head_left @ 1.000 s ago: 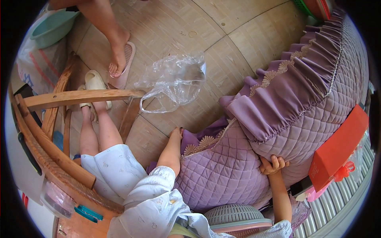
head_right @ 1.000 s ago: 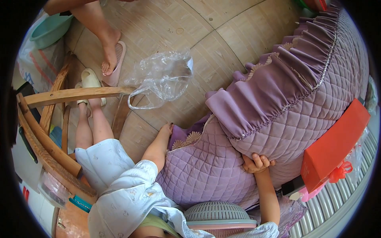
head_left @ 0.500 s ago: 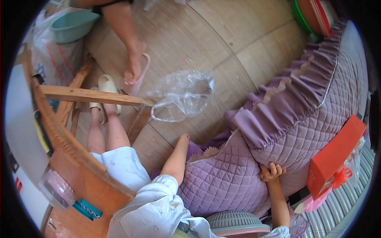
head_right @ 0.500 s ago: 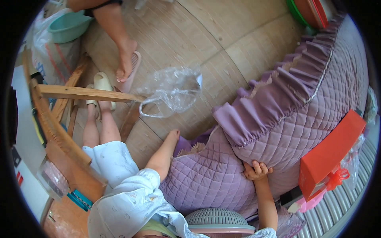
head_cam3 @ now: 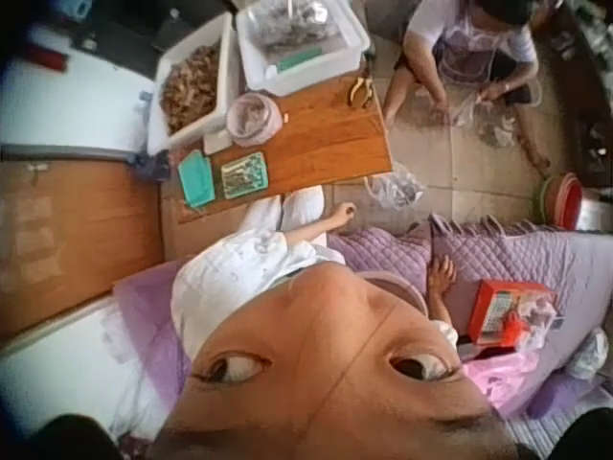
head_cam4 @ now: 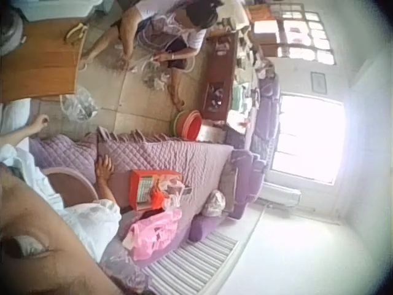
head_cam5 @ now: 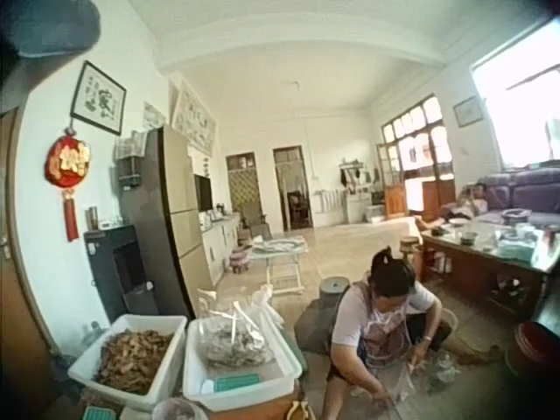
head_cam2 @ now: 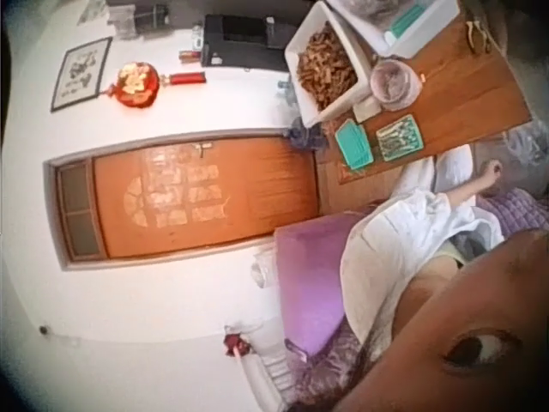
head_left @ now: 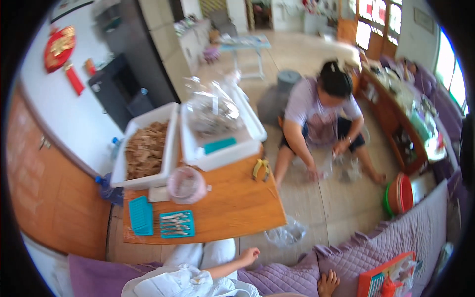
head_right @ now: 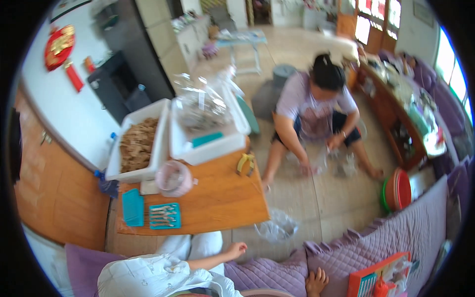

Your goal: The person arranges small cylindrical components and cardboard strips into a blue tray by hand, as part of an assembly process.

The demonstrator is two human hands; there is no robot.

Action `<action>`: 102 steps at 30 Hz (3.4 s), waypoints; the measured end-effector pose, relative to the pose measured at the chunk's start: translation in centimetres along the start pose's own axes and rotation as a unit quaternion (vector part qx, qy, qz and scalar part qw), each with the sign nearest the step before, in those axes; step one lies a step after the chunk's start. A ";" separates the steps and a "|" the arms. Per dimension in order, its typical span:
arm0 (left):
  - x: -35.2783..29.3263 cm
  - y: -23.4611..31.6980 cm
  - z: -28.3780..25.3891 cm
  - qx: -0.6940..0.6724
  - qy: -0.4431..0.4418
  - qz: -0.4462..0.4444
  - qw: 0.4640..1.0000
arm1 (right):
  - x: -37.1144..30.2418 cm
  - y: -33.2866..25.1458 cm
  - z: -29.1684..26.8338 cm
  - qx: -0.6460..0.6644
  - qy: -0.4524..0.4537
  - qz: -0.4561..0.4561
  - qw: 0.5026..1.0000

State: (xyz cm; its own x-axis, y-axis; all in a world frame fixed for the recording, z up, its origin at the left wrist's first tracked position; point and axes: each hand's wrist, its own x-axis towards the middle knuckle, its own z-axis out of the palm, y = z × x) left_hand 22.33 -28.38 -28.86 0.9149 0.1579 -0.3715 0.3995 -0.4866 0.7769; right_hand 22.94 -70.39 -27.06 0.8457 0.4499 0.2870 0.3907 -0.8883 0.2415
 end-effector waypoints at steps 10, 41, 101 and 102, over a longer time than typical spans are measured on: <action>-18.4 0.8 -14.9 -0.023 0.014 0.077 0.997 | 18.8 -1.3 -10.1 0.151 -0.450 -0.063 0.878; -22.9 1.1 -30.4 -0.167 0.325 0.099 0.926 | 32.7 -14.3 -15.1 0.405 -0.487 0.219 0.742; -15.9 -0.8 -36.2 0.149 0.271 0.181 0.933 | 30.5 -42.8 -23.7 0.452 -0.064 -0.246 0.855; -16.0 -0.9 -36.1 0.150 0.276 0.186 0.931 | 30.6 -43.0 -23.9 0.443 -0.050 -0.257 0.858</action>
State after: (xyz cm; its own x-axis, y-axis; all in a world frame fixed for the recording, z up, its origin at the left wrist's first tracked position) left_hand 9.48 0.52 -5.25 0.9100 0.3079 0.2776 0.0907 -0.8013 0.5914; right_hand 23.33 -16.26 -6.51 0.4884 0.8324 0.2619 0.8069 -0.3165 -0.4988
